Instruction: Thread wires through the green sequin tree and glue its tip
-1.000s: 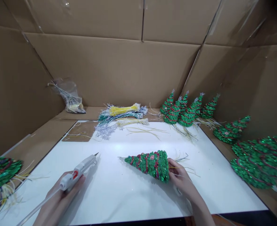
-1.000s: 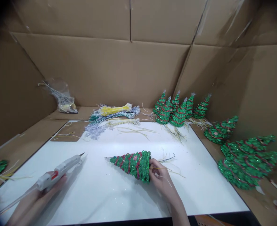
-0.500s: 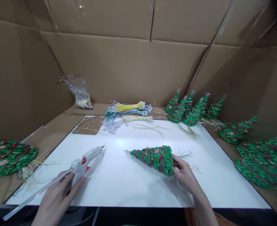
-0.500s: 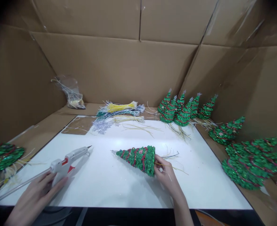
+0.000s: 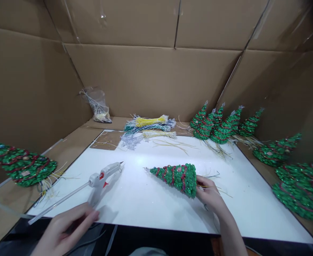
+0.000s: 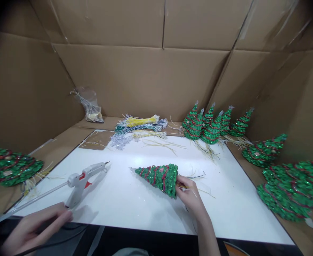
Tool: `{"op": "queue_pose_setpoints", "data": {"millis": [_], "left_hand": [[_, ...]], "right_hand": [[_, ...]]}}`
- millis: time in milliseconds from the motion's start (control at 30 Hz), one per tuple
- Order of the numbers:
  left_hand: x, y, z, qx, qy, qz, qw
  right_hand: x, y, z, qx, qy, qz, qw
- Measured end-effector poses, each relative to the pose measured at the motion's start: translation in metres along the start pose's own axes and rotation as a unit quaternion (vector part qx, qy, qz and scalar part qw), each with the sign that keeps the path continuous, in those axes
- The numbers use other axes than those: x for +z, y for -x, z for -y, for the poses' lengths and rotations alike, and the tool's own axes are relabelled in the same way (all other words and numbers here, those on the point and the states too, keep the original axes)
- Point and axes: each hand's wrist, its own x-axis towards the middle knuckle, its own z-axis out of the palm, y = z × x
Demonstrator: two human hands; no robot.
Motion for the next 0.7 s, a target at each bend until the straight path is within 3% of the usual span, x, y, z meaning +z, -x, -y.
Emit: {"op": "queue_pose_setpoints", "data": {"millis": [67,200,333,400,533,700], "left_hand": [[0.01,-0.021,-0.023,0.054,0.023,0.063,0.996],[0.037,-0.07,-0.064,0.116,0.077,0.08,0.987],[0.077,-0.116,-0.092,0.172,0.153,0.07,0.971],[0.099,-0.134,-0.099,0.191,0.176,0.067,0.963],[0.131,-0.154,-0.102,0.193,0.204,0.121,0.952],[0.139,-0.154,-0.1,0.159,0.212,0.172,0.949]], "right_hand": [[-0.002,-0.001,0.001,-0.001,0.01,0.013,1.0],[-0.003,-0.001,-0.002,-0.005,0.027,0.027,0.999],[-0.002,-0.001,-0.002,-0.012,0.033,0.02,0.999],[-0.001,-0.001,0.001,-0.015,0.029,0.012,0.999],[0.004,0.002,0.004,-0.004,0.021,-0.004,1.0],[0.013,0.005,0.002,0.032,-0.009,-0.03,0.999]]}}
